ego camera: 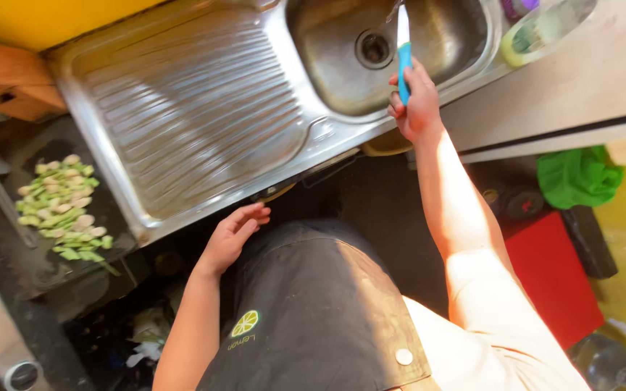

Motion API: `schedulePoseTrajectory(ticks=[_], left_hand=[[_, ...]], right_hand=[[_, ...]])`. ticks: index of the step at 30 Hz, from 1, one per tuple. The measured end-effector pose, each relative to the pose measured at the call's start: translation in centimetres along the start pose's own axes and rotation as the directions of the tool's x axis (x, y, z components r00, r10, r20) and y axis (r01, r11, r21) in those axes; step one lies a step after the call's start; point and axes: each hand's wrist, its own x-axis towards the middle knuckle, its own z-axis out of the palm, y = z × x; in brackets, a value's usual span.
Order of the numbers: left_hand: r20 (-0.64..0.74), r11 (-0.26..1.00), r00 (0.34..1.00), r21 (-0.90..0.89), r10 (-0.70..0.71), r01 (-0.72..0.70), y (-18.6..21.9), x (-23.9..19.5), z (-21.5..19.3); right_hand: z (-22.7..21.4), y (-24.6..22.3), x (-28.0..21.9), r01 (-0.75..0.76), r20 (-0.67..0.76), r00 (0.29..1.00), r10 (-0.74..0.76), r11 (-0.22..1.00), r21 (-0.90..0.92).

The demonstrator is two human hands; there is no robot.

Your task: The person chops green vegetables on a cutting board using a knife, then transfers the chopped pieces into a metal container. The person also handles stacks of disposable cups and lids, placing them on the counter.

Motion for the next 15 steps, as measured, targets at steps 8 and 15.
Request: schedulePoseTrajectory(ticks=[8,15], left_hand=[[0.075,0.984,0.985,-0.097,0.157,-0.149,5.1,20.2,12.9],[0.067,0.946,0.990,-0.308,0.126,-0.100,10.9,39.8,19.8]], right_hand=[[-5.9,-5.3,10.2,-0.123,0.030,0.991,0.132,0.971,-0.207],[-6.3,-8.3,8.7,0.546,0.532,0.756,-0.382,-0.082,-0.834]])
